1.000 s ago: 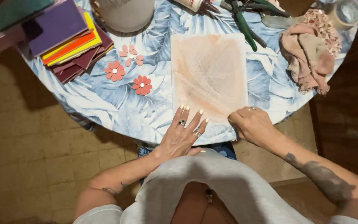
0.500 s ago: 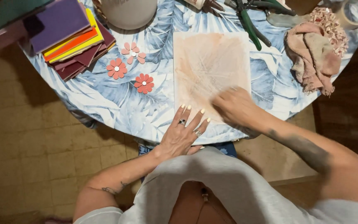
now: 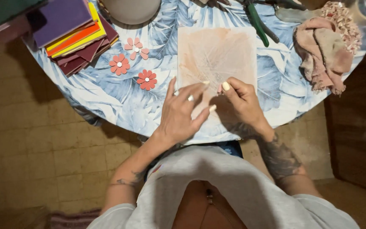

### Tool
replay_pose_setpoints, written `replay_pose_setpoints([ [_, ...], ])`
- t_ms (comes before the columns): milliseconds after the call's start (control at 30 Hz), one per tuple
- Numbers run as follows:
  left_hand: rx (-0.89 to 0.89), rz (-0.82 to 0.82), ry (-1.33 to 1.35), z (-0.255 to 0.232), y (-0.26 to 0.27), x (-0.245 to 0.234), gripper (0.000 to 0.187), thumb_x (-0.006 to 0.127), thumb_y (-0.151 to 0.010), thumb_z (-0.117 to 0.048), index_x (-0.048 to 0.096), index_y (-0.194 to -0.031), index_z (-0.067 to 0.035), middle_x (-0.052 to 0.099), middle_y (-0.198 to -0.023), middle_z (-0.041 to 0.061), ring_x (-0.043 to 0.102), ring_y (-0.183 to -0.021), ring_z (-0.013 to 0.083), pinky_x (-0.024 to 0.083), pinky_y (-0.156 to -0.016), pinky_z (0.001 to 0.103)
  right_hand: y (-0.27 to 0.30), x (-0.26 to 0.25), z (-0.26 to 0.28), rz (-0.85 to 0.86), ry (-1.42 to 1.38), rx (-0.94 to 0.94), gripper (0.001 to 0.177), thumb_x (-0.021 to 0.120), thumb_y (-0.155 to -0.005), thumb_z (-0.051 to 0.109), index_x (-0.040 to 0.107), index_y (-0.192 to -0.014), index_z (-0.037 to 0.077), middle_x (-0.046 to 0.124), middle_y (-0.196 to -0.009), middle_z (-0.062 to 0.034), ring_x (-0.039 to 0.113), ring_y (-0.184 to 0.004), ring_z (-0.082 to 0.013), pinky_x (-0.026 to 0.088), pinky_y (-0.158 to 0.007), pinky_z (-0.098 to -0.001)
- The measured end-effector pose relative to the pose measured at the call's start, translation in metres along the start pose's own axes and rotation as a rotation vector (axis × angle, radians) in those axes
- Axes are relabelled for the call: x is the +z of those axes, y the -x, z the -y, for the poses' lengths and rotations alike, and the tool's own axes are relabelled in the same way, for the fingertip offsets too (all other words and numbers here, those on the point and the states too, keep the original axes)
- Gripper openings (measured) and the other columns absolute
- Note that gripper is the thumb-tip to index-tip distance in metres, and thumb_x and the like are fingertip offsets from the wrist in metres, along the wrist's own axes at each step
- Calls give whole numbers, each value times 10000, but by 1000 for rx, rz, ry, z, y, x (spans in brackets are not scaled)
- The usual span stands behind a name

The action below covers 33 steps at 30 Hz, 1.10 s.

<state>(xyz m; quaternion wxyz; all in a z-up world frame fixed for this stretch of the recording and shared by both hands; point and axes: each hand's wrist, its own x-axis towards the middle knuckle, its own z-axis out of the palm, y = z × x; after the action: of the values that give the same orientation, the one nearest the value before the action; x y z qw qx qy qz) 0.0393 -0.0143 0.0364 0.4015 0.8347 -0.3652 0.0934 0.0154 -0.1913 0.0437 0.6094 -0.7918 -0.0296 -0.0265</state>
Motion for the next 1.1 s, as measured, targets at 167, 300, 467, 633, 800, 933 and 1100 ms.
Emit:
replay_pose_setpoints([
  [167, -122, -49, 235, -3, -11, 10, 407, 607, -739, -144, 515, -1130, -79, 599, -986, 79, 587, -934, 259, 323, -946, 465, -5, 10, 23, -48, -21, -29, 232, 425, -902, 141, 554, -723, 69, 310, -456, 49, 300, -486, -50, 307, -470, -187],
  [300, -117, -77, 264, -2, -14, 15, 383, 591, -734, -102, 539, -1113, -99, 624, -950, 53, 605, -906, 231, 389, -908, 391, -6, 10, 26, -43, 6, -39, 241, 440, -901, 140, 562, -705, 71, 301, -431, 59, 286, -469, -43, 303, -461, -177],
  [467, -54, -52, 315, -1, -18, 8, 306, 597, -750, -104, 576, -1054, -77, 638, -889, 81, 617, -851, 256, 429, -853, 389, -7, 7, 31, 1, 33, -54, 251, 473, -885, 122, 542, -650, 66, 312, -418, 29, 292, -468, -60, 296, -455, -192],
  [633, 24, -101, 272, 3, -18, 7, 227, 614, -761, -126, 604, -977, -57, 643, -834, 84, 622, -819, 255, 442, -815, 386, -5, 8, 27, 44, 16, -52, 254, 488, -875, 105, 516, -626, 59, 332, -443, 19, 301, -498, -67, 300, -468, -206],
  [800, 27, -178, 175, 4, -14, 9, 202, 632, -761, -168, 616, -945, -86, 640, -826, 57, 615, -839, 228, 423, -839, 380, -1, 16, 21, 96, -115, 18, 254, 460, -887, 140, 506, -643, 91, 375, -464, 32, 315, -504, -60, 317, -491, -190],
  [933, 29, -188, 120, 5, -9, 9, 201, 638, -756, -169, 617, -941, -94, 638, -844, 47, 609, -860, 221, 422, -845, 377, 0, 19, 21, 87, -78, -29, 247, 459, -892, 143, 511, -661, 70, 391, -504, 20, 338, -539, -70, 346, -517, -202],
  [1100, 88, -27, -89, 8, 11, 8, 309, 581, -783, -282, 580, -993, -55, 590, -946, 120, 564, -934, 283, 390, -862, 423, 5, 5, -5, 111, 460, -270, 225, 442, -882, 134, 498, -686, 40, 453, -569, -108, 496, -544, -280, 410, -505, -327],
])
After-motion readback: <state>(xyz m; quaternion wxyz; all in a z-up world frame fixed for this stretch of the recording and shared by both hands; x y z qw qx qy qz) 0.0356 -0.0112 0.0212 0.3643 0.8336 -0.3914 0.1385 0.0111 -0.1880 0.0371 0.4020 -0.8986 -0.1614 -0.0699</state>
